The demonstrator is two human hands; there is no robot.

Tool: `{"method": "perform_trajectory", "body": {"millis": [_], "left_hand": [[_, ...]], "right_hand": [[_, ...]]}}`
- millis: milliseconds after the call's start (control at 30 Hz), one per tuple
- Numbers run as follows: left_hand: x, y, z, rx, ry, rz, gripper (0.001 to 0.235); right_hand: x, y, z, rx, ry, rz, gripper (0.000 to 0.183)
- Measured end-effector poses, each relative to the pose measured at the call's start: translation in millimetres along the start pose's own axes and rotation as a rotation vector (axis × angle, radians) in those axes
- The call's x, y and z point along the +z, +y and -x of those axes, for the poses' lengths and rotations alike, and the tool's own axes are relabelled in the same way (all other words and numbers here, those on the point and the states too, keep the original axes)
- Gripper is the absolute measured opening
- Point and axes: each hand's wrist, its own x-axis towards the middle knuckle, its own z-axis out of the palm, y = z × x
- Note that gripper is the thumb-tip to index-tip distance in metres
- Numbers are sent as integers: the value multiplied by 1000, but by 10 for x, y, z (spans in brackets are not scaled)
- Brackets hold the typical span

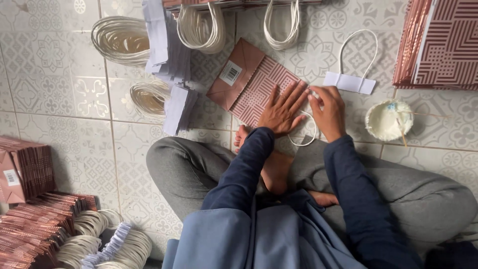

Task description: The person sits on the floor and assembles gift bags by applying glue to white paper tabs and attaching them to the handles of patterned paper bags. The person repeatedly picks up a bag, applies adhesive, secures the handle, and stacks the finished bag.

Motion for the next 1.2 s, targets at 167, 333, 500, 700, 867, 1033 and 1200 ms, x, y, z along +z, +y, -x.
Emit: {"method": "perform_trajectory", "body": {"millis": [167, 333, 500, 700, 867, 1033, 1200], "left_hand": [[145, 0, 19, 9, 107, 46, 70], [190, 13, 20, 8, 192, 50, 71], [225, 20, 43, -25, 214, -19, 76], [381, 45, 56, -52, 326, 61, 79], [462, 70, 59, -118, 370, 344, 83], [130, 66, 295, -287, 410, 684, 84], [-405, 52, 743, -476, 670, 1327, 62]], "right_hand": [[309, 19, -124, -33, 130, 94, 19], [337, 25, -110, -41, 158, 145, 12], [474, 341, -182, 26, 115, 145, 8], [556, 479, -272, 138, 55, 176, 16], [401, 331, -263, 222, -64, 63, 13], [-75, -332, -172, 167, -27, -178, 17], [-691, -1199, 143, -330, 212, 152, 17]]}}
